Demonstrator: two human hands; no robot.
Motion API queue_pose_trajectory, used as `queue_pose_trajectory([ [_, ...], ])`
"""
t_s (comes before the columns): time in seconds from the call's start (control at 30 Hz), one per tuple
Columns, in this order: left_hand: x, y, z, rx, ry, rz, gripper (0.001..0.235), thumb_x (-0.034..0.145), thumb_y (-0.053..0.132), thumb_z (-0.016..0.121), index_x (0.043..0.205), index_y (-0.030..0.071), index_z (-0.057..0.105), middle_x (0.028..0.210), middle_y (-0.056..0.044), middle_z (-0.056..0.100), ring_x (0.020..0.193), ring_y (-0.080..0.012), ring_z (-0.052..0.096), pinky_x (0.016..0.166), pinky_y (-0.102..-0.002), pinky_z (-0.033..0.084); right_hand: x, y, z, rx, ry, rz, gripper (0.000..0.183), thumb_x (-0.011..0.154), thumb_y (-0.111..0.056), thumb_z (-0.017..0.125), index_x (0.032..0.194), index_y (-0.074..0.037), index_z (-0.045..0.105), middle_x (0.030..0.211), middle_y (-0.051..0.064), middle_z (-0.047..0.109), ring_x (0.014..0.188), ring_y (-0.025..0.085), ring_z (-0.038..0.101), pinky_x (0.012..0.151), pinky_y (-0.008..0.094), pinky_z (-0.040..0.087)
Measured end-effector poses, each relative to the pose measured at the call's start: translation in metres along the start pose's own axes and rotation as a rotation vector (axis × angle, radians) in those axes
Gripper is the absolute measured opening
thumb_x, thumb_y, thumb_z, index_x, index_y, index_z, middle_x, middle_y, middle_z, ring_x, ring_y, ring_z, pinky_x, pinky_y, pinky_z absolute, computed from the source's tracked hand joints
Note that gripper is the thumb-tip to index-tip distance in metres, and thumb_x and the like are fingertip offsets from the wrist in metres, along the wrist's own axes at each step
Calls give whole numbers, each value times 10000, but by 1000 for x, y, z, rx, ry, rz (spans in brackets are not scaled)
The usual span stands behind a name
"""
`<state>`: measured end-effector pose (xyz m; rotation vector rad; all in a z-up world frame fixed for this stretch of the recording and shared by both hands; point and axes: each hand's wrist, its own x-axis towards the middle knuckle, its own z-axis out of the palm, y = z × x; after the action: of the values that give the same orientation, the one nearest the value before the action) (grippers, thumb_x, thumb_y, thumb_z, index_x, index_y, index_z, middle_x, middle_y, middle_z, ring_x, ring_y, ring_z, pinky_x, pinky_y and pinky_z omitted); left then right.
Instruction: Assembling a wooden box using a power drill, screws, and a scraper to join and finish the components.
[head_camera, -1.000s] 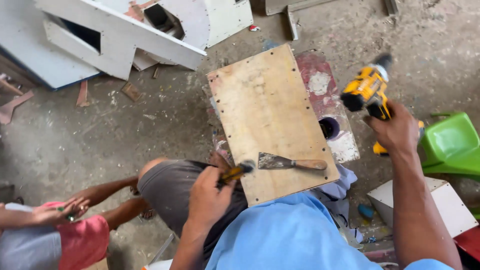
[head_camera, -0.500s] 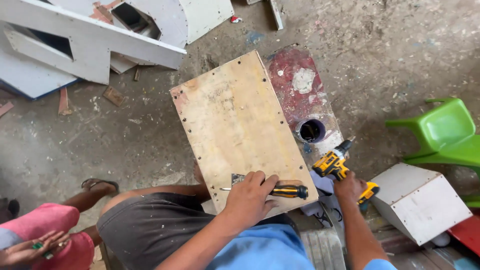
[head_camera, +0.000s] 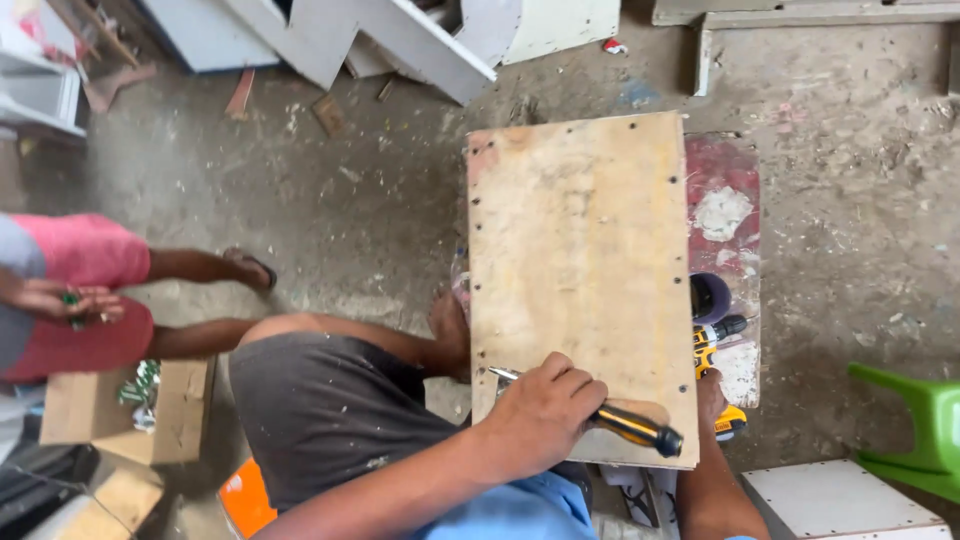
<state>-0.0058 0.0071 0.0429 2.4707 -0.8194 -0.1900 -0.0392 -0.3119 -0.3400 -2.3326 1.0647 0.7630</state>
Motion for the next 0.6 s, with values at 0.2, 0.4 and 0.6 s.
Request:
queue_pose_trajectory([
  [0.2,-9,-2,-65,-513,-97,-485,285,990,306,607,1191,105,627,968,-145,736,930,-369,712,799,-495,585,20,5,-48,45,-64,-179,533,977,-426,574,1444,-168,573,1236,255,705,1225,451,594,1005,501,410],
  [0.4,-58,-42,-67,-1081,349,-1008,313,840,147,803,1124,53,710,852,-91,734,649,-173,654,618,-309,569,-98,-80,-153,235,-132,-344,576,1026,-633,499,1401,-222,647,1262,140,701,1194,347,601,952,492,448],
  [0.6,-116,-60,1,-1196,477,-1217,316,767,81,840,969,87,598,855,-37,624,671,-135,575,588,-277,431,-252,-91,-203,950,-614,-608,940,867,-608,447,1593,-23,328,1544,190,472,1388,319,481,1079,455,436],
])
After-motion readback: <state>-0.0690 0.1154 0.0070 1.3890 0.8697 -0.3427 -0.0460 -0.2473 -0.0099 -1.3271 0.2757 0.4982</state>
